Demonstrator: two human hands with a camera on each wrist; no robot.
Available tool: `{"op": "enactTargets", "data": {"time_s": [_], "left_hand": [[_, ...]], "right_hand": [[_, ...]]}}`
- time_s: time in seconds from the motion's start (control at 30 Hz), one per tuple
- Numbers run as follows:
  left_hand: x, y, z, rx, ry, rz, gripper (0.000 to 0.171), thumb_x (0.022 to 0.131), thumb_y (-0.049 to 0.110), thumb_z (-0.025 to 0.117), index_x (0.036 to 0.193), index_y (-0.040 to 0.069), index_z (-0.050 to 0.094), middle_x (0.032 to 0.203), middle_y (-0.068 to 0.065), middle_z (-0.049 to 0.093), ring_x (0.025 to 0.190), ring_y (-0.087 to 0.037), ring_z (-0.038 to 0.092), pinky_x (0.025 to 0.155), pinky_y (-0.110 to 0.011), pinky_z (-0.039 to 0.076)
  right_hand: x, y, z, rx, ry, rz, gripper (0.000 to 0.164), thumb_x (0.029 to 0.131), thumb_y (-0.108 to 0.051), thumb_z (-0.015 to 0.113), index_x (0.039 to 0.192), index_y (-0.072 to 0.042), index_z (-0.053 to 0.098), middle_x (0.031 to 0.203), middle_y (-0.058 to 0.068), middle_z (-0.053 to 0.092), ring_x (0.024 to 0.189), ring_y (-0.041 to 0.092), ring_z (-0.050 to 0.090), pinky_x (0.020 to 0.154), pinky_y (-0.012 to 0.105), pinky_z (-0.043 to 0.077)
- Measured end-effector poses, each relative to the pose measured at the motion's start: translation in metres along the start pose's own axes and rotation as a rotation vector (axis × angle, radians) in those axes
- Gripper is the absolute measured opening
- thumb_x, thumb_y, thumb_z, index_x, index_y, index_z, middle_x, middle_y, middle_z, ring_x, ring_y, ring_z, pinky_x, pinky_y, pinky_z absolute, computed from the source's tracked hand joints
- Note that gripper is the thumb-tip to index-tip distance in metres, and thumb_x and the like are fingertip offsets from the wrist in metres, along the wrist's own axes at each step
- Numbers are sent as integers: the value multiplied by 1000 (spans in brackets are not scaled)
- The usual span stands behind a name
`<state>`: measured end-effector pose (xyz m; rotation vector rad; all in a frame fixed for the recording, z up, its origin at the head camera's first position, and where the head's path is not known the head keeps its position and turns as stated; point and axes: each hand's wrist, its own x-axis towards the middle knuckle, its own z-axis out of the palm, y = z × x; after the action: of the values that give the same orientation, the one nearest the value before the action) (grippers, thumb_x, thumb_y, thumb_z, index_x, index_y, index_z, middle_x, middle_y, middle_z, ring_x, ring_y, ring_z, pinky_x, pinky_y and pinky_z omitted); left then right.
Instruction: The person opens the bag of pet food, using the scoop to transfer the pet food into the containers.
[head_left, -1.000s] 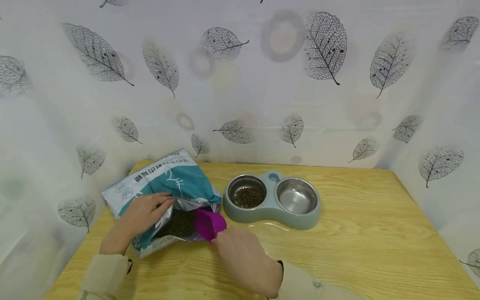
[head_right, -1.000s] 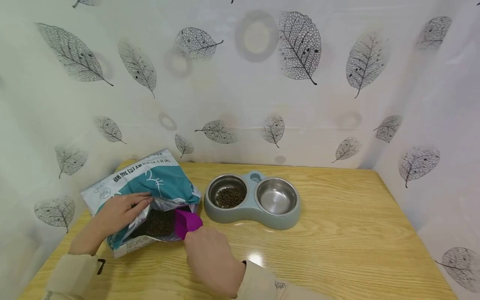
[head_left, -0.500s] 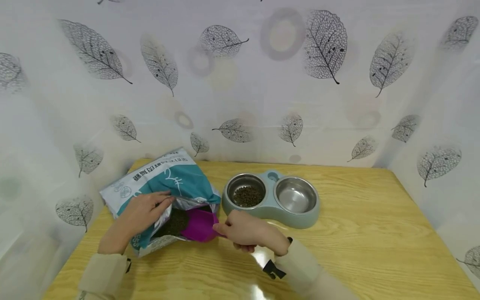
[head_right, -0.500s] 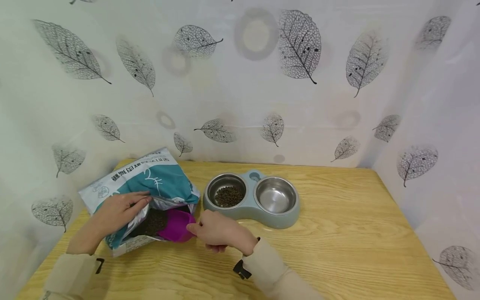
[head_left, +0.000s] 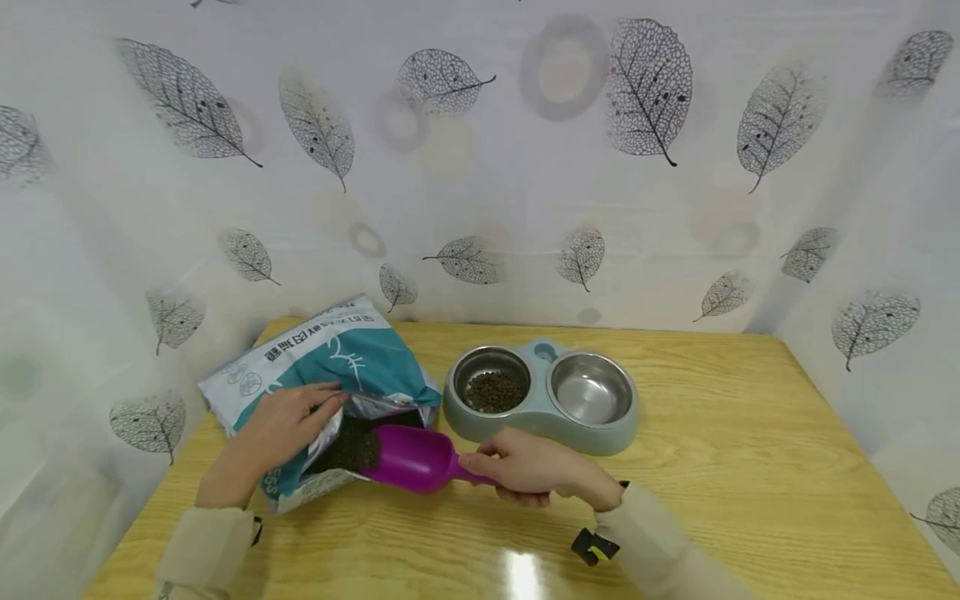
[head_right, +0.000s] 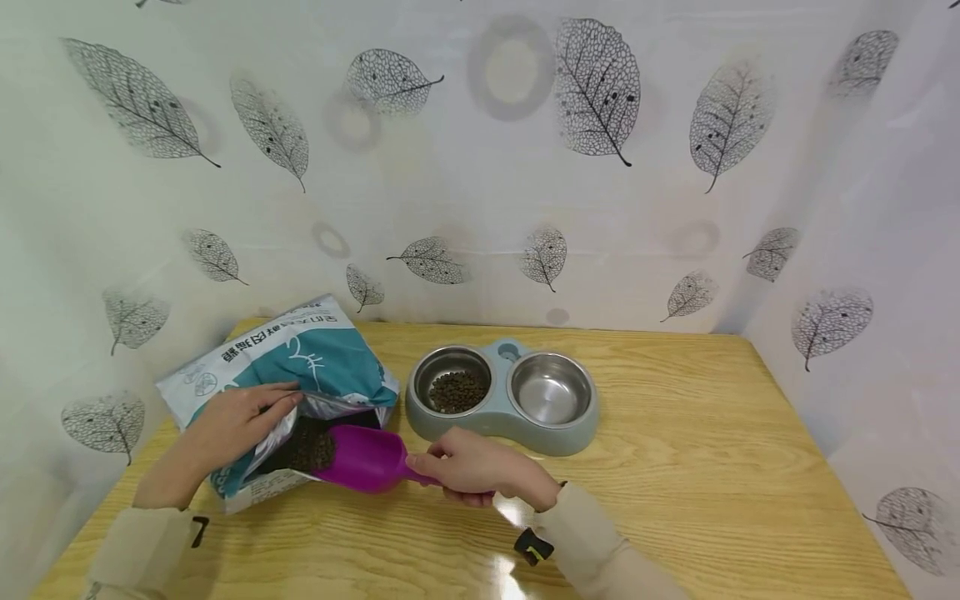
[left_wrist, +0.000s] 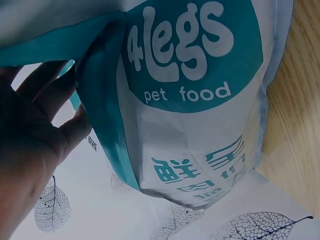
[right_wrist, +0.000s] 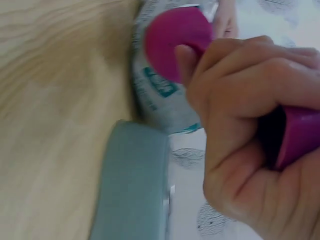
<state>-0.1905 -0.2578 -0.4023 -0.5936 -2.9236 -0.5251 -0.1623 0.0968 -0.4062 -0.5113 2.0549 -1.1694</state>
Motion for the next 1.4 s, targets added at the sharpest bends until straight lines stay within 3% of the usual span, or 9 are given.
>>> {"op": "enactTargets", "data": {"time_s": [0.33,0.47,0.77,1.07,1.2,1.4], "left_hand": [[-1,0,2,-10,-9,-15,41,107,31,53,127,1,72,128,-20,71,117,-45,67,98,-61,53],[-2,0,2,-11,-8,-25,41,107,31,53,126,0,72,128,-20,71,117,-45,67,98,-61,53],[-3,0,2,-9,3,-18,40,107,30,53,126,1,72,127,-20,72,116,-44,68,97,-61,54],[-1,1,1,-6,6,-11,39,107,30,54,125,1,73,127,-19,72,115,-44,68,96,-61,54],[0,1,1,-3,2,-13,39,107,30,54,125,2,73,127,-19,72,115,-44,68,96,-61,54],[0,0,1,-2,-4,-16,41,107,31,53,126,1,72,127,-20,72,114,-44,69,95,-61,54]], "right_hand": [[-9,30,-5,-43,17,-82,51,105,-47,54,88,0,65,49,-6,46,30,4,33,29,22,28],[-11,38,-8,10,-6,-116,50,106,-42,53,93,4,64,51,-6,46,31,2,33,30,21,28],[-17,43,-16,100,-19,-151,52,108,-41,50,99,9,63,56,-4,48,35,3,36,32,20,31],[-23,46,-31,122,-13,-201,53,111,-38,45,101,12,60,57,-6,48,36,3,37,33,20,33],[-30,44,-44,33,51,-231,43,110,-34,47,97,4,63,54,-7,47,35,1,35,31,20,31],[-50,33,-73,-238,270,-186,29,105,-37,59,91,-12,68,51,-9,43,35,0,35,34,21,32]]}}
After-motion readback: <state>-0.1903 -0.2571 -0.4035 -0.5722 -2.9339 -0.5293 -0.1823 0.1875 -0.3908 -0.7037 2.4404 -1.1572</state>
